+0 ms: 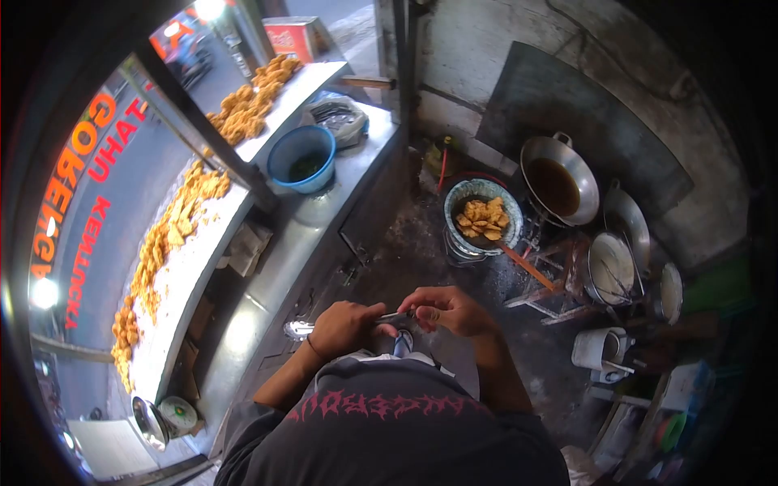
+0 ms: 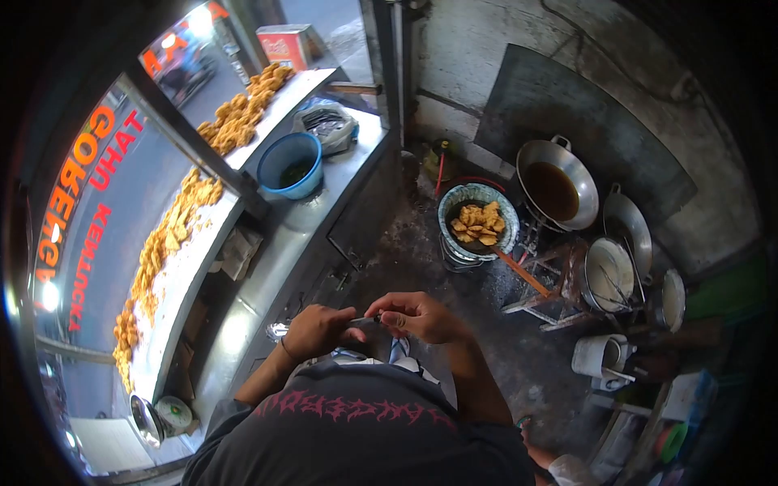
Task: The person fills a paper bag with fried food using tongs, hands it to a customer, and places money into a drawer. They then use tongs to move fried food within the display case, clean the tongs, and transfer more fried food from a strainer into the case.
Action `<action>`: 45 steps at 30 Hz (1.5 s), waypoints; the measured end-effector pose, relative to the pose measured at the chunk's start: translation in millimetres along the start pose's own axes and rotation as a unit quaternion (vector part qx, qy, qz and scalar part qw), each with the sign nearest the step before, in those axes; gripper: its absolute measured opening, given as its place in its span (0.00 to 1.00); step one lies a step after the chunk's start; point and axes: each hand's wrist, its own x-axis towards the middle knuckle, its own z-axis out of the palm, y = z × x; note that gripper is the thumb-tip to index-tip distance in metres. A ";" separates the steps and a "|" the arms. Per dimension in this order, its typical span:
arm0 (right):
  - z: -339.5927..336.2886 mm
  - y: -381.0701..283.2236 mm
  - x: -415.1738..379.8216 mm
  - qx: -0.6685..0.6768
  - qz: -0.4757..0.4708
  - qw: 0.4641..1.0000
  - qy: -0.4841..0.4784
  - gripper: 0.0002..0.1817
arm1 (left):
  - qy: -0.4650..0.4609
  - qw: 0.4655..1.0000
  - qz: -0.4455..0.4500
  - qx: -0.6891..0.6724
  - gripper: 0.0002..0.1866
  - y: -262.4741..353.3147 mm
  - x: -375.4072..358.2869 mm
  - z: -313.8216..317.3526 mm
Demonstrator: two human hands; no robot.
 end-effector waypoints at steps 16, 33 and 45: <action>-12.4 20.4 -52.4 0.096 -0.075 0.992 -0.031 0.31 | -0.115 0.967 -0.006 -0.228 0.29 22.3 9.9 42.1; -6.2 61.4 -74.6 0.249 -0.175 0.946 0.106 0.28 | -0.135 0.976 0.001 -0.168 0.31 43.9 30.9 57.2; 5.8 54.5 -68.7 0.188 -0.243 0.940 0.150 0.24 | -0.136 0.957 -0.048 -0.253 0.32 51.7 23.7 54.1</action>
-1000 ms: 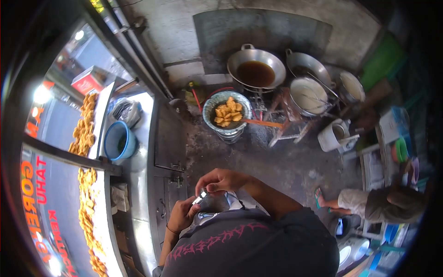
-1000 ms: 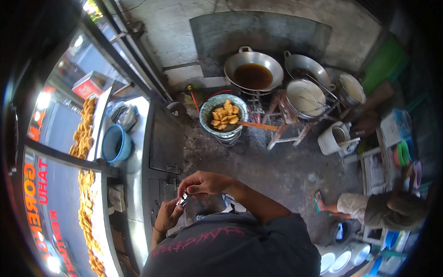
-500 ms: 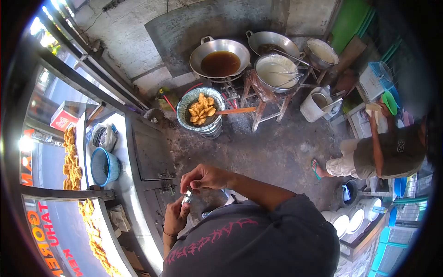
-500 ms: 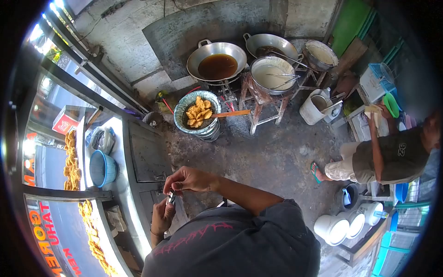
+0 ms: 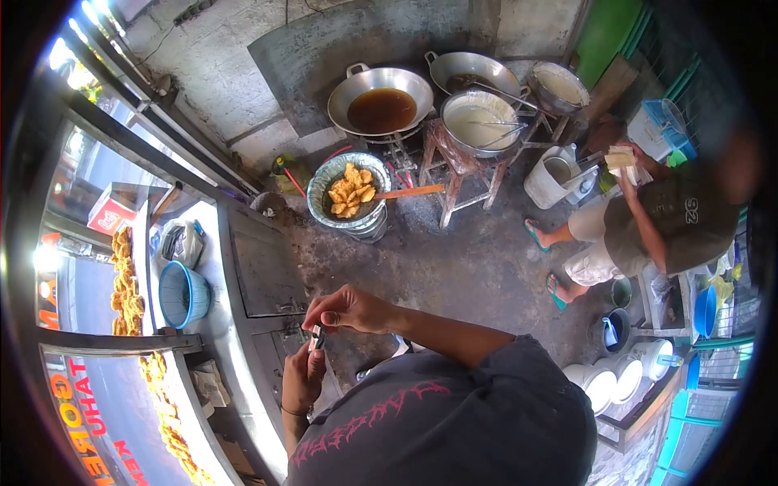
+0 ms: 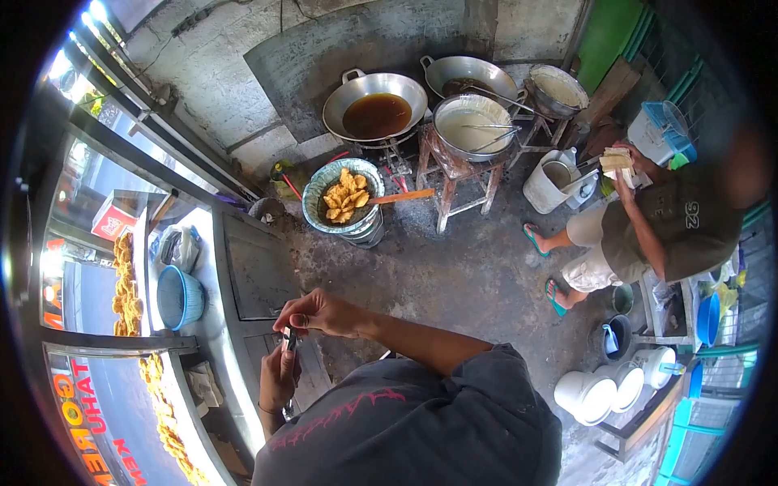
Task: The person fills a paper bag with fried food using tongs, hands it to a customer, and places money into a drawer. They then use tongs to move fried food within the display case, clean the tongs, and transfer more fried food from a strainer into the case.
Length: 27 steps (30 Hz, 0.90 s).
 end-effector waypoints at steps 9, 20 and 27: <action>14.6 8.5 16.6 -0.024 -0.036 0.998 0.047 0.20 | -0.009 0.985 -0.069 -0.159 0.28 -4.9 -1.5 -9.3; 18.6 21.0 27.0 0.074 -0.019 0.993 0.095 0.25 | 0.029 0.966 0.000 -0.256 0.31 25.4 -1.2 -20.6; 14.9 -8.1 40.7 0.105 -0.028 0.991 0.083 0.34 | 0.009 0.955 -0.003 -0.298 0.33 23.4 -13.9 -35.1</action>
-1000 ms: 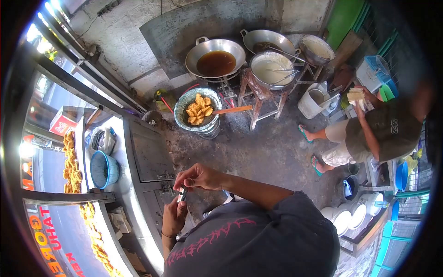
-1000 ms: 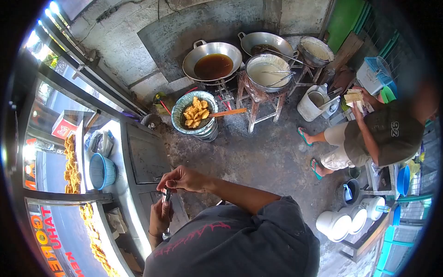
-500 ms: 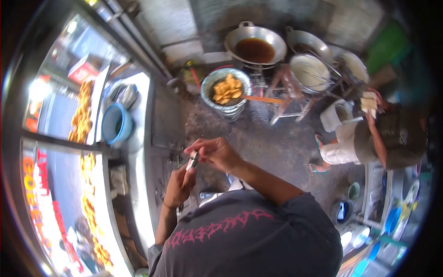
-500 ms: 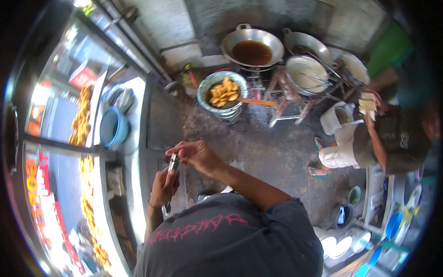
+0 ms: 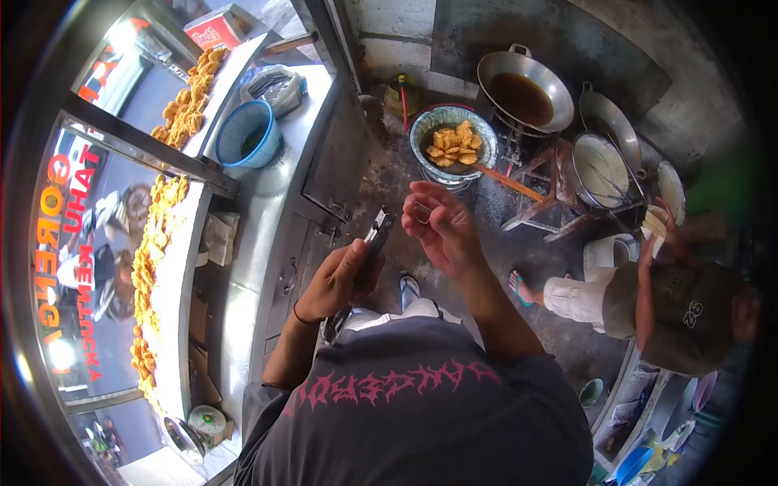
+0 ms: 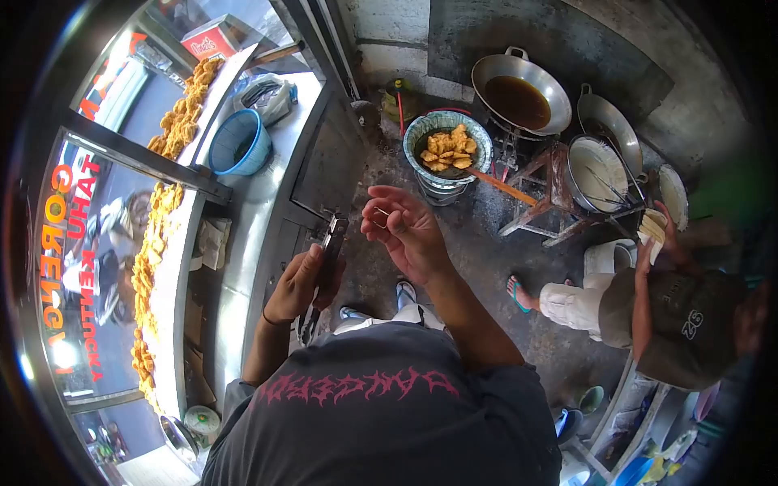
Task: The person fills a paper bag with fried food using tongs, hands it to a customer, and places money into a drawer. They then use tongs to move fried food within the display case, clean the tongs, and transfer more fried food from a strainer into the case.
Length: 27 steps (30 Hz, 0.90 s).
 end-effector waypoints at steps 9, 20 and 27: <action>30.5 -8.3 0.3 -0.209 -0.106 0.971 -0.055 0.35 | 0.020 0.997 -0.066 0.041 0.34 10.3 -10.6 0.3; 37.8 -23.5 0.2 -0.369 -0.155 0.901 -0.171 0.43 | -0.088 0.990 -0.098 -0.051 0.34 13.5 -17.6 -2.1; 37.7 -32.9 -2.1 -0.341 -0.103 0.913 -0.200 0.51 | -0.111 0.984 -0.130 -0.044 0.34 15.2 -21.9 0.9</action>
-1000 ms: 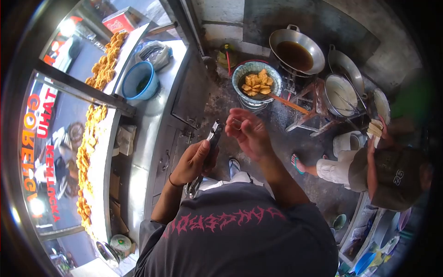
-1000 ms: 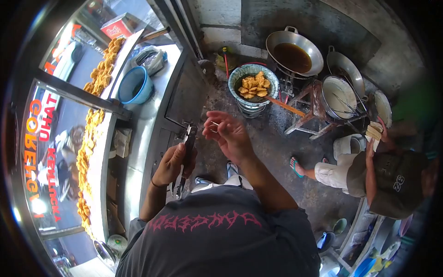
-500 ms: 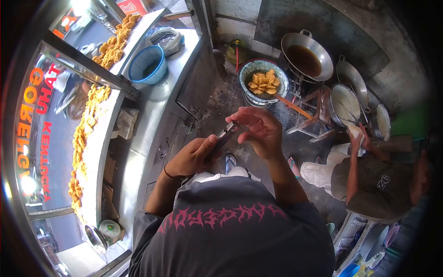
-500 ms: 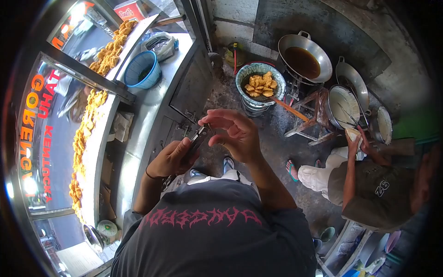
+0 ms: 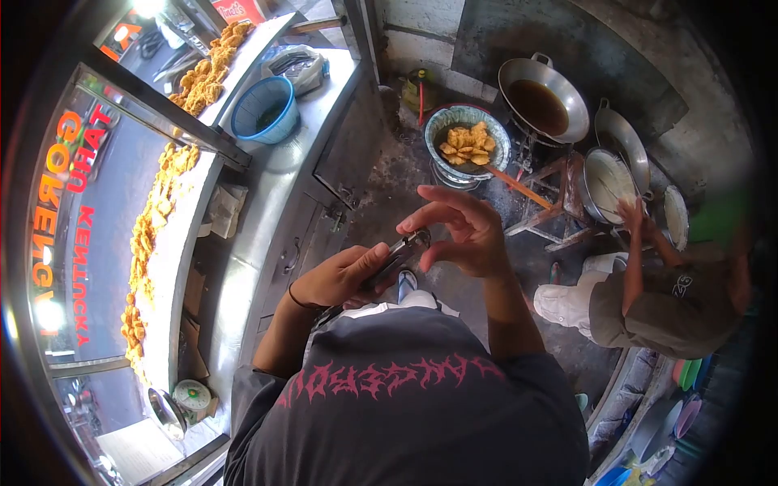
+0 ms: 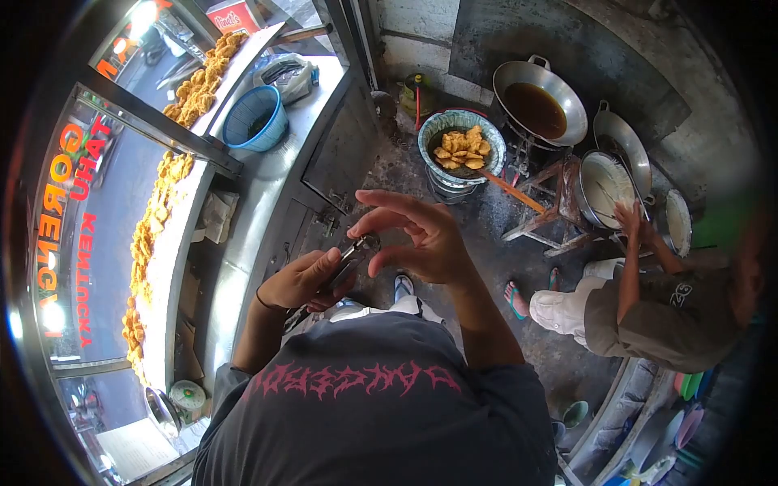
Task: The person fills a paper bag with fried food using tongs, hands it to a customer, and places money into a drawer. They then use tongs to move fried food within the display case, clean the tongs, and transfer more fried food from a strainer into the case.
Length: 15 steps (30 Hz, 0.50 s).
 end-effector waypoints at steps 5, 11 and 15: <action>-6.1 -20.1 5.1 -0.087 0.017 0.995 -0.050 0.55 | -0.016 0.999 -0.015 0.023 0.34 2.7 -2.1 2.0; -7.2 -26.5 11.3 -0.168 -0.025 0.983 -0.073 0.58 | -0.014 0.999 -0.027 0.024 0.33 4.8 -3.5 2.9; -6.0 -29.6 16.3 -0.195 -0.035 0.977 -0.078 0.60 | -0.010 0.999 -0.015 0.035 0.33 9.4 -3.8 3.2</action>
